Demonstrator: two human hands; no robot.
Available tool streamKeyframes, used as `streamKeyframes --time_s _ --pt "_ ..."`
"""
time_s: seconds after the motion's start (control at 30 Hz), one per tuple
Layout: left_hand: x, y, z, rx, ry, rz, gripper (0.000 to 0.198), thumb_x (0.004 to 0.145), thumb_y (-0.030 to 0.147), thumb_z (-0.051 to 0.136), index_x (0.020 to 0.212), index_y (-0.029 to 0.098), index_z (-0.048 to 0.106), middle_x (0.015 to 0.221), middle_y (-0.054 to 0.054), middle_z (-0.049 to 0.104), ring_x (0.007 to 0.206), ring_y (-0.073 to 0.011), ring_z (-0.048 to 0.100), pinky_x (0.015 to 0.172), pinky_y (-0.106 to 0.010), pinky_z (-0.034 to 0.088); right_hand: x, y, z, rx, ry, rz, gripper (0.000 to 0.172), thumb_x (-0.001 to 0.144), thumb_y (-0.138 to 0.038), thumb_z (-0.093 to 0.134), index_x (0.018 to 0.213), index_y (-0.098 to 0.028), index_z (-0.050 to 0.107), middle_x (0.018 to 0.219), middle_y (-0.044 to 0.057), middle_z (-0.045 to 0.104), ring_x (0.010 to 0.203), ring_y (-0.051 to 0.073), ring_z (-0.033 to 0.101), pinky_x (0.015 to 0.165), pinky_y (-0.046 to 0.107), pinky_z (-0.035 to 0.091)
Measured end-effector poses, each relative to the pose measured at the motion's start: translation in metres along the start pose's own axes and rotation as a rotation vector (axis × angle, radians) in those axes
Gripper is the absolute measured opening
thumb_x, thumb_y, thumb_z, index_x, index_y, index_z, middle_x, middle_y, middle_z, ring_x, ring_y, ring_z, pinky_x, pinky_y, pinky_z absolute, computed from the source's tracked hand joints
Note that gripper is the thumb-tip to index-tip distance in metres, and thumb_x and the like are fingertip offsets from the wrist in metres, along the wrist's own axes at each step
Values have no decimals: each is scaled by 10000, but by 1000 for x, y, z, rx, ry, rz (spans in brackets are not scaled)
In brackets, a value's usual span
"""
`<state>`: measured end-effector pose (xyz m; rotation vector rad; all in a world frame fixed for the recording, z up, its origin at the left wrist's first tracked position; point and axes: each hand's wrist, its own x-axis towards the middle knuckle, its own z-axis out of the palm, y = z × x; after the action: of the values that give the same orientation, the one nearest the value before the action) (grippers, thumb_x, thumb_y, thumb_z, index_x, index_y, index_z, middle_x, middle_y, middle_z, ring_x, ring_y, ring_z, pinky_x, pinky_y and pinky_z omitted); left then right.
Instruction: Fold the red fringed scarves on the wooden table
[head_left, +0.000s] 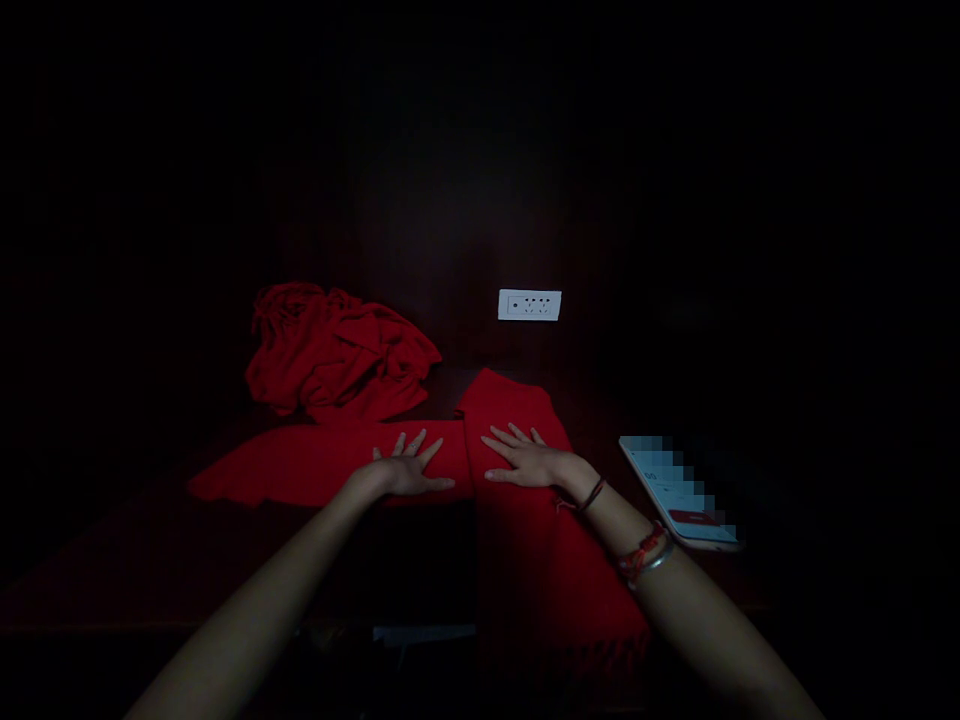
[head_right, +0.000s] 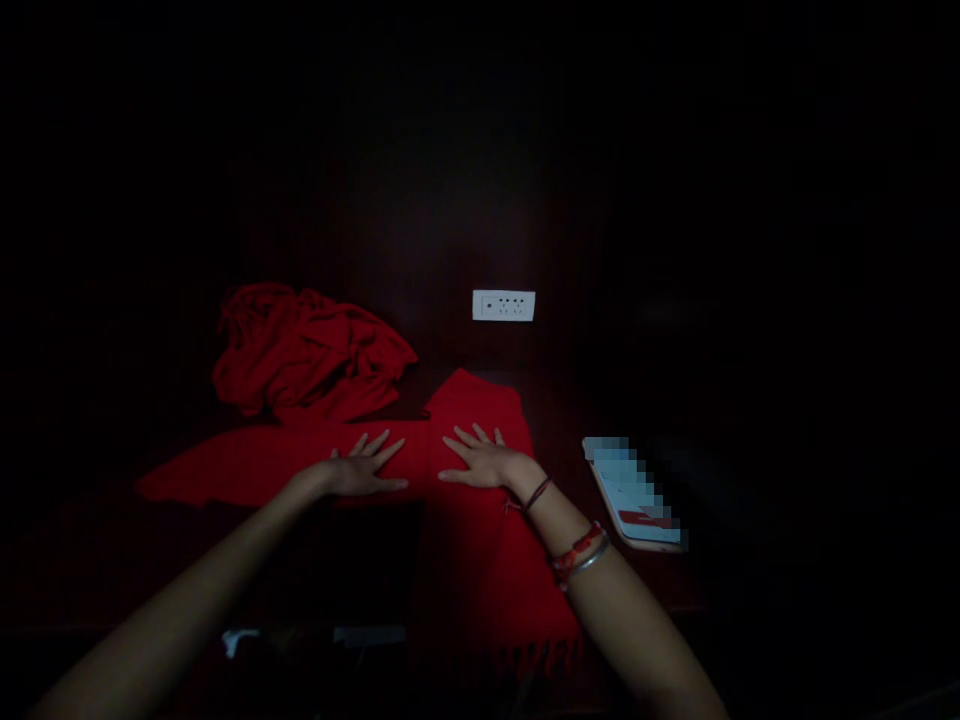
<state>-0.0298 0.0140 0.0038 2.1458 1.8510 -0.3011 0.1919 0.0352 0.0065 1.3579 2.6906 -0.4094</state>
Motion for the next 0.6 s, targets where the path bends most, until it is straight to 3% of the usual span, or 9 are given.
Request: streamKeyframes --time_s 0.07,0.17,0.27,0.4,0.5,0.6 --pt "1 -2 2 10 45 24 921 560 751 316 1298 278 30 1352 -46 -95 1207 -340 -81 885 -616 53 -5 6 -7 16 78 -54 761 671 -705 210 1304 -298 96 1381 -10 22 1239 256 -31 981 459 12" --pt "5 -5 5 -11 124 63 846 616 726 275 1301 278 61 1360 -60 -68 1215 -322 -69 896 -597 43 -10 17 -13 26 182 -3 742 687 -692 193 1305 -298 76 1380 -19 -10 1237 243 -63 984 449 5" --pt "11 4 3 -79 270 130 713 715 656 160 1304 256 118 1371 -64 -13 1234 -264 -37 942 -521 75 -8 25 -10 18 92 94 783 668 -709 198 1308 -278 66 1380 8 -13 1234 263 -65 974 472 1" --pt "22 33 -1 -89 422 301 662 763 603 120 1306 225 134 1377 -39 11 1243 -204 -29 980 -403 119 0 28 -1 -13 -8 131 827 639 -736 190 1309 -267 68 1378 27 -14 1234 268 -52 971 477 -1" --pt "32 48 1 -43 342 319 677 753 617 132 1308 232 105 1376 -29 13 1244 -214 -10 979 -406 114 2 29 -1 -29 -5 138 819 644 -732 176 1309 -267 64 1378 29 -4 1236 257 -51 975 468 3" --pt "40 48 8 -5 232 271 694 741 633 120 1309 236 82 1373 -33 18 1243 -229 19 973 -434 95 -1 30 -4 -34 -20 156 811 657 -721 176 1311 -254 69 1379 40 9 1239 250 -28 981 447 30"
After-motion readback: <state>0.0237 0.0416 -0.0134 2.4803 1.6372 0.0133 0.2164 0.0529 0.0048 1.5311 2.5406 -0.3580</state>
